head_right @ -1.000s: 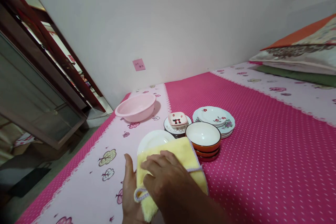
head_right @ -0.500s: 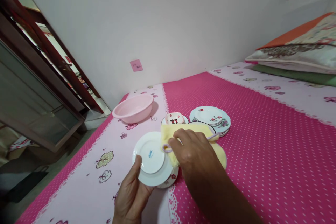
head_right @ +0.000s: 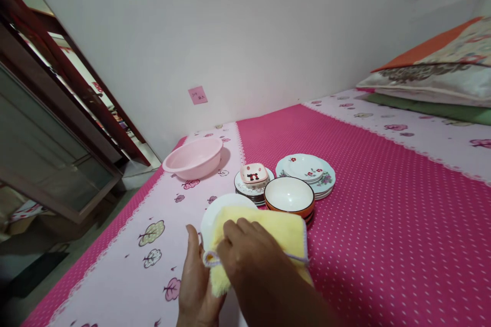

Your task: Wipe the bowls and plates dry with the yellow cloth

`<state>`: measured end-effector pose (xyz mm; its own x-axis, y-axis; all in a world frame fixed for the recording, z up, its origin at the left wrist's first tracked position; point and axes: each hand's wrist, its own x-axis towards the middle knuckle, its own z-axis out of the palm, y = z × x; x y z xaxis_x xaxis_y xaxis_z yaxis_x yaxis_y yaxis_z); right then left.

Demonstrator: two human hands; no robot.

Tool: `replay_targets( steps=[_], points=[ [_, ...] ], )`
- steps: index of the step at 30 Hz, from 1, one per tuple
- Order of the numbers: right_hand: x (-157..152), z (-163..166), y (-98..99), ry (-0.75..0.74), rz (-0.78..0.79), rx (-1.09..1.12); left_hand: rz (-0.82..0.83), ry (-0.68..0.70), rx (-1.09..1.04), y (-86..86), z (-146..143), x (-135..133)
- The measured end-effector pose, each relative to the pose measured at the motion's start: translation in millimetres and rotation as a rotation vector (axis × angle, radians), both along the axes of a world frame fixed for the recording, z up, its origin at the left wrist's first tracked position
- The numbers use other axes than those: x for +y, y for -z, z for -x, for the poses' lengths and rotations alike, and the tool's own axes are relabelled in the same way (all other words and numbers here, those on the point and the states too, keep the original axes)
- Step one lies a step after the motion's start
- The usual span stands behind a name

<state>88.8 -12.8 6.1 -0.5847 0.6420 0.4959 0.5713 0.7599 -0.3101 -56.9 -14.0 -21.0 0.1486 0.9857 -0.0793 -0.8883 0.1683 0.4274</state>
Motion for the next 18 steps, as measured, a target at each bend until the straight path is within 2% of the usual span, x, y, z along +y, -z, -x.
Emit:
replay_targets(
  steps=[4, 8, 13, 18],
  points=[
    [-0.4, 7.1, -15.6, -0.028, 0.011, 0.058, 0.076, 0.035, -0.02, -6.3, -13.7, -6.1],
    [10.9, -3.7, -22.4, 0.115, -0.048, 0.163, -0.01, -0.012, -0.005, 1.9, -17.8, -4.2],
    [22.0, -23.0, -8.1, 0.207, -0.118, 0.073, -0.071, -0.046, 0.016, 10.7, -9.1, 1.4],
    [9.0, -25.5, 12.0, 0.098, -0.114, 0.046, 0.001, -0.167, 0.003, 9.6, -0.1, 4.7]
  ],
)
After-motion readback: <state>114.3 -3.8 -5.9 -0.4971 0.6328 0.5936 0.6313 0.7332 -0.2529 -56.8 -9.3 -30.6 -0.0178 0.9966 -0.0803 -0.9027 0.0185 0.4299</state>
